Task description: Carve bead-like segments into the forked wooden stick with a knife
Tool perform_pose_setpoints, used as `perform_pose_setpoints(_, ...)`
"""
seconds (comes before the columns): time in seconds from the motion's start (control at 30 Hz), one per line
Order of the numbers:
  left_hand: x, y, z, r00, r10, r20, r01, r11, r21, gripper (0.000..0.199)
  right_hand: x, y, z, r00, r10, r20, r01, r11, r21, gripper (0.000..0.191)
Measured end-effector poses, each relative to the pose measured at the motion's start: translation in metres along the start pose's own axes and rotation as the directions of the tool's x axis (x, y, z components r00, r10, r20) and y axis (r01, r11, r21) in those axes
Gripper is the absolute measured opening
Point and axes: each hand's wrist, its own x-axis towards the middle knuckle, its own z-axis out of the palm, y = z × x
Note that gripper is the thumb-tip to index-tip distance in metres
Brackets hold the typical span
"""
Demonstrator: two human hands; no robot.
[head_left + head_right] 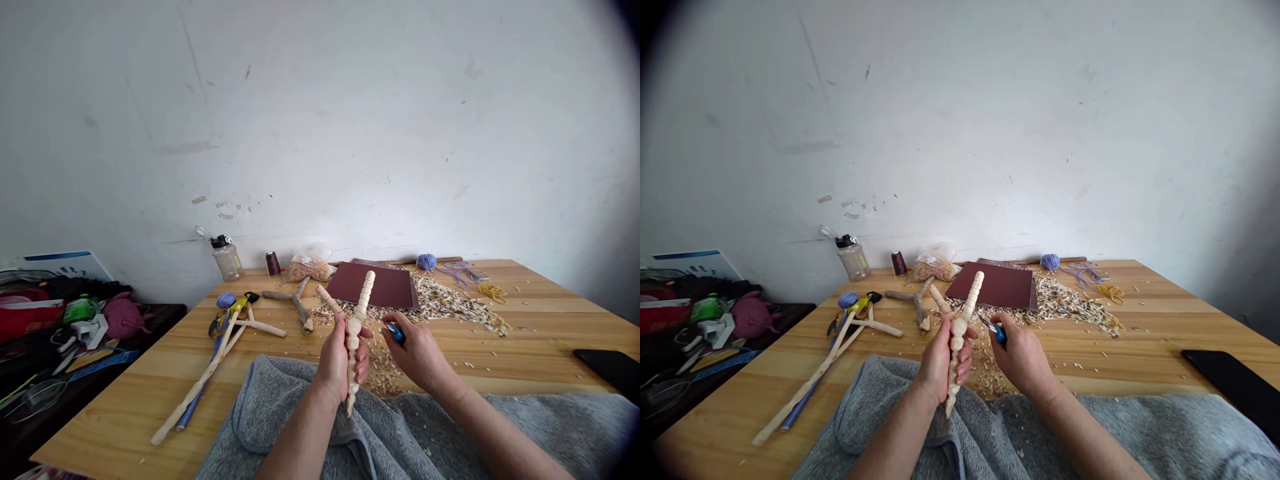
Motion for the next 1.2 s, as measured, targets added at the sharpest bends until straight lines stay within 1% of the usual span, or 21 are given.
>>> perform_pose_setpoints(0.07, 0.0, 0.0, 0.001, 0.999, 0.03, -0.012, -0.029, 0.999, 0.021, 0.056, -0.001, -0.001, 0.001, 1.0, 0.006, 0.014, -0.006, 1.0, 0.003, 0.024)
perform_pose_setpoints(0.17, -0.001, -0.001, 0.004, 0.999, 0.042, -0.009, -0.042, 0.997, 0.065, 0.051, -0.002, -0.003, 0.001, 0.999, -0.001, 0.041, 0.0, 1.0, 0.015, 0.022)
perform_pose_setpoints(0.2, -0.002, -0.001, 0.005, 0.998, 0.064, -0.002, -0.064, 0.995, 0.075, 0.047, -0.002, -0.003, 0.001, 0.999, -0.008, 0.049, 0.007, 1.0, 0.016, 0.021)
perform_pose_setpoints(0.3, -0.003, -0.003, 0.007, 0.983, 0.183, 0.026, -0.185, 0.979, 0.088, 0.033, -0.002, -0.003, 0.001, 0.997, -0.019, 0.069, 0.018, 1.0, 0.011, 0.021)
perform_pose_setpoints(0.37, -0.003, -0.004, 0.007, 0.975, 0.221, 0.038, -0.223, 0.969, 0.104, 0.031, -0.003, -0.003, 0.002, 0.997, -0.016, 0.073, 0.016, 1.0, 0.001, 0.021)
perform_pose_setpoints(0.43, -0.003, -0.005, 0.007, 0.971, 0.236, 0.029, -0.238, 0.964, 0.118, 0.032, -0.002, -0.003, 0.001, 0.997, -0.011, 0.075, 0.013, 1.0, -0.022, 0.02)
perform_pose_setpoints(0.57, -0.002, -0.006, 0.007, 0.969, 0.245, 0.032, -0.247, 0.958, 0.144, 0.036, -0.003, -0.005, -0.003, 0.994, -0.047, 0.098, 0.059, 0.991, -0.121, 0.02)
perform_pose_setpoints(0.7, -0.001, -0.009, 0.006, 0.973, 0.233, 0.011, -0.23, 0.952, 0.2, 0.027, -0.005, -0.011, -0.009, 0.987, -0.099, 0.125, 0.129, 0.956, -0.262, 0.024)
perform_pose_setpoints(0.8, 0.0, -0.011, 0.005, 0.967, 0.254, 0.007, -0.245, 0.926, 0.287, 0.023, -0.007, -0.015, -0.012, 0.983, -0.119, 0.141, 0.163, 0.917, -0.364, 0.028)
perform_pose_setpoints(0.9, 0.001, -0.014, 0.004, 0.955, 0.294, 0.029, -0.281, 0.874, 0.397, 0.022, -0.006, -0.018, -0.014, 0.984, -0.093, 0.155, 0.152, 0.891, -0.429, 0.029)
perform_pose_setpoints(1.0, 0.002, -0.017, 0.003, 0.943, 0.332, 0.027, -0.305, 0.828, 0.47, 0.023, -0.006, -0.022, -0.014, 0.984, -0.027, 0.176, 0.108, 0.877, -0.469, 0.024)
perform_pose_setpoints(1.1, 0.003, -0.021, 0.002, 0.936, 0.353, -0.01, -0.297, 0.802, 0.518, 0.021, -0.007, -0.027, -0.013, 0.981, 0.04, 0.191, 0.059, 0.874, -0.482, 0.02)
perform_pose_setpoints(1.2, 0.005, -0.024, 0.002, 0.913, 0.4, -0.081, -0.305, 0.8, 0.517, 0.02, -0.009, -0.031, -0.009, 0.978, 0.085, 0.188, 0.017, 0.874, -0.486, 0.019)
